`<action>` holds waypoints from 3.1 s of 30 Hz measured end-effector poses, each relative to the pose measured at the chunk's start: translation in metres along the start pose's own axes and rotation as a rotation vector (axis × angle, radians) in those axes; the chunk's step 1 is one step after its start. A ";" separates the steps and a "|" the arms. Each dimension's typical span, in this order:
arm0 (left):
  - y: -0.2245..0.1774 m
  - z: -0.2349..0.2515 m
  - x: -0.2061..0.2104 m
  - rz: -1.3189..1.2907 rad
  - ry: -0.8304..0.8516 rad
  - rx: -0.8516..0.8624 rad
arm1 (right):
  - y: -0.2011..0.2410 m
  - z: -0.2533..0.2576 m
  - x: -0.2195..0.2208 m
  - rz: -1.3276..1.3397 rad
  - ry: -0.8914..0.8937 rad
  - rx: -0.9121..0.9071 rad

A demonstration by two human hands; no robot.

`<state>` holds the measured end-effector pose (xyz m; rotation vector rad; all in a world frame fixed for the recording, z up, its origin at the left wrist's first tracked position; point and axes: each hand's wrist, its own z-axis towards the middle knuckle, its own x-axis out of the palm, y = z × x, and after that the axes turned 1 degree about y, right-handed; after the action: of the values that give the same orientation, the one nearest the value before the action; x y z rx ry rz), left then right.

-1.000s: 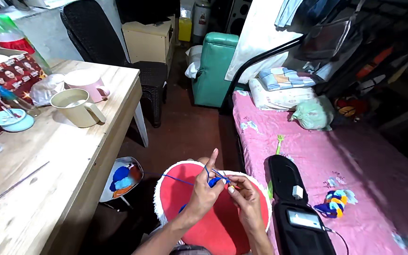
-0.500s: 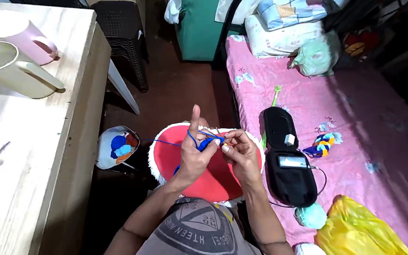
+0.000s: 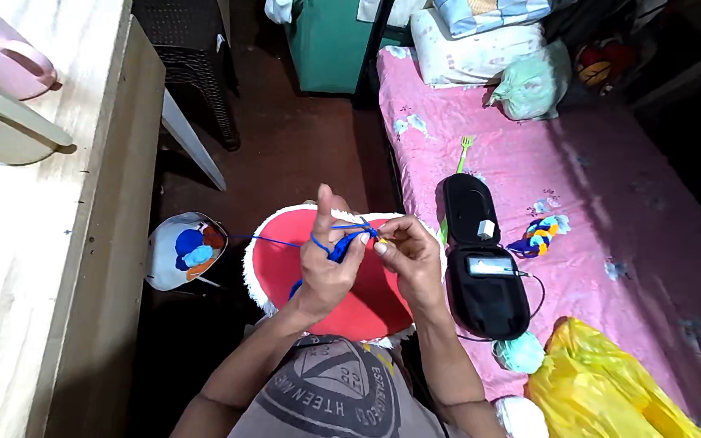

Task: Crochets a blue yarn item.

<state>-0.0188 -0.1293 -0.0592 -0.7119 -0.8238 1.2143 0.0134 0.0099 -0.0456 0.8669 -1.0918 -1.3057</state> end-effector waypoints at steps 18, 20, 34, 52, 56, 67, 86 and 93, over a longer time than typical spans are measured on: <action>-0.013 0.020 -0.017 -0.306 0.097 -0.241 | -0.019 -0.004 -0.015 -0.668 -0.070 -0.517; -0.015 0.021 -0.020 -0.240 0.124 -0.231 | -0.017 -0.004 -0.017 -0.720 -0.064 -0.535; -0.002 0.026 -0.032 -0.282 0.305 -0.370 | -0.018 -0.014 -0.030 -0.400 0.047 -0.233; -0.005 0.031 -0.042 -0.401 0.378 -0.615 | -0.019 -0.019 -0.032 -0.533 0.100 -0.310; -0.008 0.026 -0.036 -0.203 0.404 -0.483 | -0.014 -0.019 -0.031 -0.128 0.087 0.033; -0.006 0.017 -0.031 -0.341 0.320 -0.477 | -0.017 -0.027 -0.019 -0.406 -0.022 -0.198; 0.001 0.006 -0.015 0.025 0.320 -0.272 | -0.009 -0.020 -0.035 -0.118 0.127 0.091; 0.007 -0.003 -0.003 0.201 0.238 -0.111 | -0.012 -0.018 -0.018 -0.155 0.021 -0.021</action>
<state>-0.0205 -0.1308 -0.0676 -1.0288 -0.6361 1.2398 0.0277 0.0247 -0.0646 0.9623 -1.0085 -1.4300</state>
